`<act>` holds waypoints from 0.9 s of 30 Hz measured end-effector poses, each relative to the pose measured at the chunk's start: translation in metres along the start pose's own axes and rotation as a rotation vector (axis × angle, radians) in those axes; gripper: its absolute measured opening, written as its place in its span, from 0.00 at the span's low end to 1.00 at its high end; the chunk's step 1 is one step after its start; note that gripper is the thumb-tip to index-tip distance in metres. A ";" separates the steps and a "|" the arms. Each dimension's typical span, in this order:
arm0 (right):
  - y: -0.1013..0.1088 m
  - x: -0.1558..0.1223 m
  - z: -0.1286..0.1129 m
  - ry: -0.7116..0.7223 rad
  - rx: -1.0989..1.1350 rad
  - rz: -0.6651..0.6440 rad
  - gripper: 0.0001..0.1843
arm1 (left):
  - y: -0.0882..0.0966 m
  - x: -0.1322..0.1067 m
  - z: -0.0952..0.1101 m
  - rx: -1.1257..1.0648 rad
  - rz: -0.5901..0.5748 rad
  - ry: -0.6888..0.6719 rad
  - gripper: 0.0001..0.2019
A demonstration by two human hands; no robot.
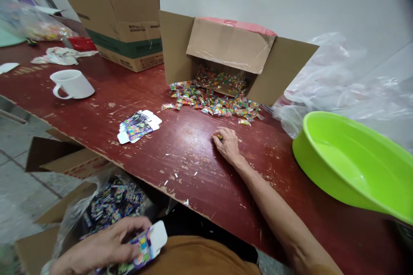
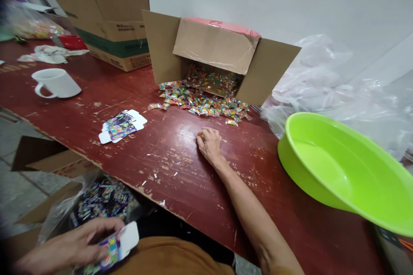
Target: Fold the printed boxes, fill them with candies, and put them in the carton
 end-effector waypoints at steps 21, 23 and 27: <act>0.024 -0.104 -0.107 -0.199 0.947 -0.212 0.10 | -0.113 0.028 0.097 -0.364 -0.095 -0.425 0.16; 0.027 -0.105 -0.107 -0.102 0.893 -0.264 0.09 | -0.114 0.026 0.096 -0.360 -0.101 -0.444 0.16; 0.040 -0.098 -0.099 -0.050 0.864 -0.353 0.12 | -0.113 0.025 0.094 -0.444 -0.060 -0.472 0.16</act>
Point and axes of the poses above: each hand's wrist, its own x-axis towards the middle knuckle, its own y-axis out of the back of the hand, z = x × y, the point moved 5 cm from there along x, towards the middle knuckle, and after that the axes turned 14 degrees about -x, right-handed, at the moved point
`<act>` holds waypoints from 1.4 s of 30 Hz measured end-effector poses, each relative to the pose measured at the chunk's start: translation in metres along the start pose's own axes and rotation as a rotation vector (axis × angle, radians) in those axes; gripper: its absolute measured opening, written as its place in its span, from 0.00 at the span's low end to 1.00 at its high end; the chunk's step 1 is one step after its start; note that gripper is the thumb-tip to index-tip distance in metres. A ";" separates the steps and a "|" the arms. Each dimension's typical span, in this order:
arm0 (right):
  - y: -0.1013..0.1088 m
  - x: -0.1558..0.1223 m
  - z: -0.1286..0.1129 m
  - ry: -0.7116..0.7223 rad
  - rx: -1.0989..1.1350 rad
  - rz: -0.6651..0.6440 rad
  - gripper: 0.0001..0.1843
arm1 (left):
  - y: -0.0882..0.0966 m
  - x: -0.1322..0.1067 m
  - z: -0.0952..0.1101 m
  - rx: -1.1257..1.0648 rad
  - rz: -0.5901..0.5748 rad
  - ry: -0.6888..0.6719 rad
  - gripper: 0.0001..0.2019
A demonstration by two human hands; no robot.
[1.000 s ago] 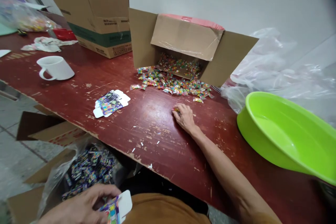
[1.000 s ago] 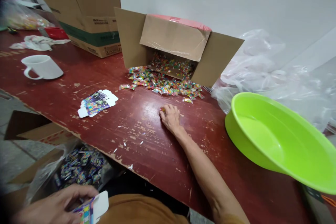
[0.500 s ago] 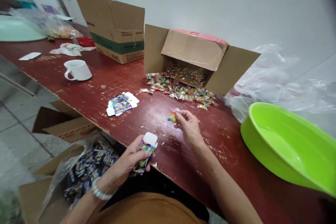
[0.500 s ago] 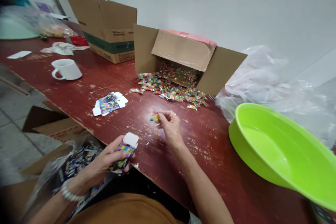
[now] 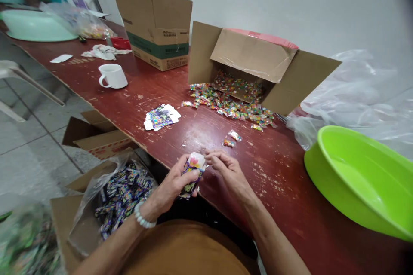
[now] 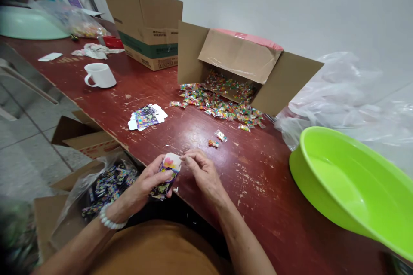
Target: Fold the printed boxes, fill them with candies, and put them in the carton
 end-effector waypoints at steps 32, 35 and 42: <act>-0.047 -0.007 0.003 -0.325 0.581 -0.192 0.21 | 0.011 0.000 -0.004 -0.231 0.102 -0.070 0.18; -0.055 -0.008 0.003 -0.281 0.533 -0.197 0.21 | 0.008 0.001 -0.006 -0.253 0.090 -0.069 0.18; -0.029 -0.004 -0.021 0.211 -0.047 -0.027 0.07 | 0.002 0.001 -0.007 -0.480 0.069 0.115 0.20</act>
Point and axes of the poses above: each hand's wrist, its own x-axis towards the middle knuckle, its own y-axis out of the back of the hand, z = x × y, the point moved 5 cm from there along x, towards the middle knuckle, and after that the axes turned 14 degrees about -x, right-handed, at the moved point
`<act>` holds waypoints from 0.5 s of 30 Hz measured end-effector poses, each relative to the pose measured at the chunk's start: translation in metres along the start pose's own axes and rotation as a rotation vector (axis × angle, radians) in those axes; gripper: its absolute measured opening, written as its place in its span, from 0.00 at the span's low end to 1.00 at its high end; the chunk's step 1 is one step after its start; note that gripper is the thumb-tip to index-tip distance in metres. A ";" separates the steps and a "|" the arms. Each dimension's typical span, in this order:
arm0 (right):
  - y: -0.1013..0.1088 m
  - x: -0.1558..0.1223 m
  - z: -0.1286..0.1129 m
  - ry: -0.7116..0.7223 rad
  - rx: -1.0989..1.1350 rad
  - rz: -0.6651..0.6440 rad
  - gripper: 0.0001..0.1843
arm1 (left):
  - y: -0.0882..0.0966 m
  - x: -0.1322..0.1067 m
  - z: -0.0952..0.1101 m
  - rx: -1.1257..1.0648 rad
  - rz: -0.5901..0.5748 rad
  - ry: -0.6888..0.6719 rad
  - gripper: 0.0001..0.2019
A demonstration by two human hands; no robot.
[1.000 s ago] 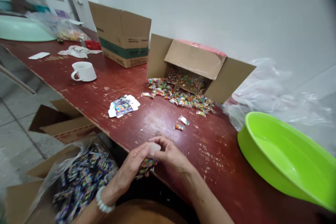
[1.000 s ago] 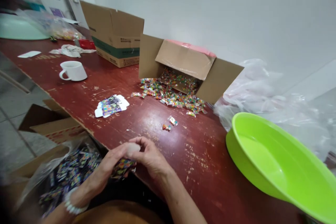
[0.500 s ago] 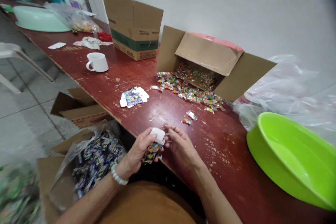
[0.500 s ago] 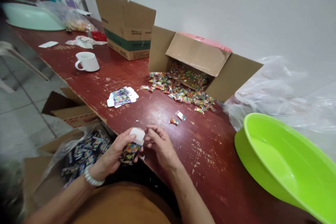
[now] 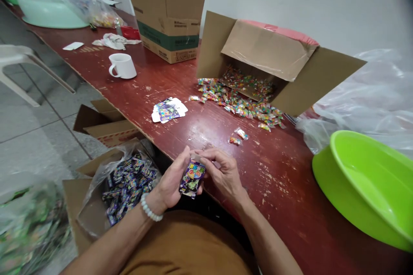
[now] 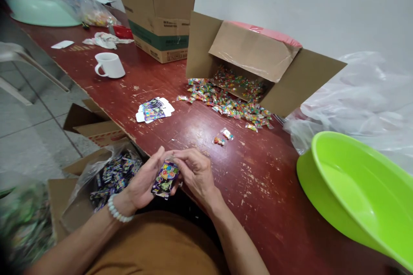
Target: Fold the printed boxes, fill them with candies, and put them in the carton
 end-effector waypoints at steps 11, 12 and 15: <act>-0.017 0.001 0.015 -0.335 0.276 -0.146 0.10 | 0.009 0.001 -0.004 0.013 0.047 0.044 0.29; -0.017 0.001 0.015 -0.358 0.297 -0.136 0.11 | 0.010 0.000 -0.004 0.028 0.039 0.046 0.30; -0.014 0.001 0.012 -0.311 0.259 -0.112 0.11 | 0.012 0.000 -0.001 0.047 0.030 0.045 0.30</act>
Point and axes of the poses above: each hand's wrist, its own x-axis towards the middle knuckle, its own y-axis out of the back of the hand, z = x × y, the point moved 5 cm from there along x, towards the middle knuckle, and after that the axes turned 14 degrees about -x, right-handed, at the moved point
